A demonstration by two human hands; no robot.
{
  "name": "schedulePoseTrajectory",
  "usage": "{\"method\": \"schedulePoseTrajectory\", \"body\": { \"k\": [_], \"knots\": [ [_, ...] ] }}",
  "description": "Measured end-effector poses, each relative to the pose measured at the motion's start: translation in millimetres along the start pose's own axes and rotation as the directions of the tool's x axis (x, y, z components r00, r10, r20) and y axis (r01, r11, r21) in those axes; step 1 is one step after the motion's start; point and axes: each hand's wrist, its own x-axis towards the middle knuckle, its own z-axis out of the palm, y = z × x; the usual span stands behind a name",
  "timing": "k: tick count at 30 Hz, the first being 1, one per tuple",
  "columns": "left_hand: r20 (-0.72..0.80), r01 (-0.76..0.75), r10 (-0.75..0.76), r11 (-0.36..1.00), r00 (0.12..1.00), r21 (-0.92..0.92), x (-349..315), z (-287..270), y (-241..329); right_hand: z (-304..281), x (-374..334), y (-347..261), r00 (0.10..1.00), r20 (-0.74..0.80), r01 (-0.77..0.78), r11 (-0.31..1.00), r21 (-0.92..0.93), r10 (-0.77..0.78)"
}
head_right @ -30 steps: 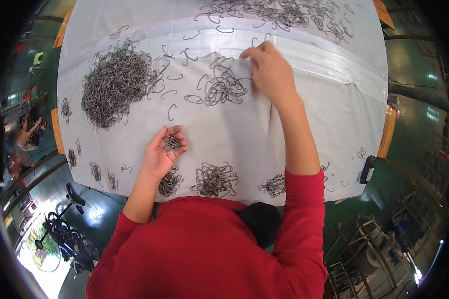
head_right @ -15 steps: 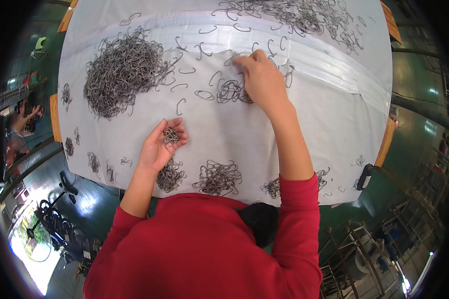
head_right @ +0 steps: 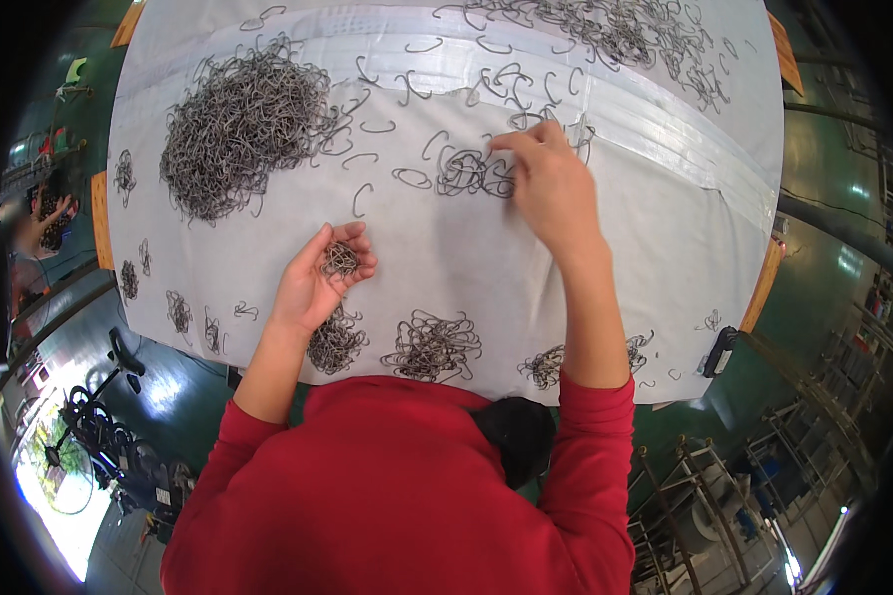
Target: The person sorts small metal hooks on a white tablecloth, picking them up one by one and placing them into a growing pile. Another person is visible across the table performing a similar sorting task.
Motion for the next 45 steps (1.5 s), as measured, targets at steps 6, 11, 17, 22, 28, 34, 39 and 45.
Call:
{"method": "schedulePoseTrajectory", "body": {
  "k": [6,11,17,22,28,34,39,45],
  "knots": [
    [-0.009,-0.012,0.012,1.0,1.0,-0.009,-1,1,-1,4,18,-9,0.998,0.036,0.058,0.993,-0.107,-0.055],
    [0.008,0.006,-0.006,1.0,1.0,-0.015,-1,2,-1,3,17,4,0.969,0.147,0.237,0.909,-0.343,-0.197],
    [0.139,0.098,-0.095,0.995,0.986,-0.019,10,29,-11,-1,-6,-11,0.97,0.169,0.197,0.971,-0.139,-0.173],
    [0.082,0.162,-0.15,0.974,0.985,-0.158,20,56,-23,-14,-41,-58,0.92,0.297,0.149,0.93,0.337,-0.255],
    [0.105,0.179,-0.167,0.977,0.98,-0.112,15,43,-23,-14,-34,-5,0.986,0.129,-0.117,0.991,0.06,0.108],
    [-0.038,0.145,-0.147,0.988,0.988,-0.062,4,30,-12,-11,14,27,0.99,-0.102,-0.103,0.995,-0.012,0.101],
    [-0.036,0.143,-0.145,0.988,0.989,-0.058,5,31,-11,-12,77,36,0.997,-0.063,0.047,0.996,-0.069,-0.052],
    [0.022,0.112,-0.111,0.993,0.994,-0.041,8,27,-16,-24,66,37,1.0,-0.008,-0.019,0.999,-0.049,0.019]
  ]
}}
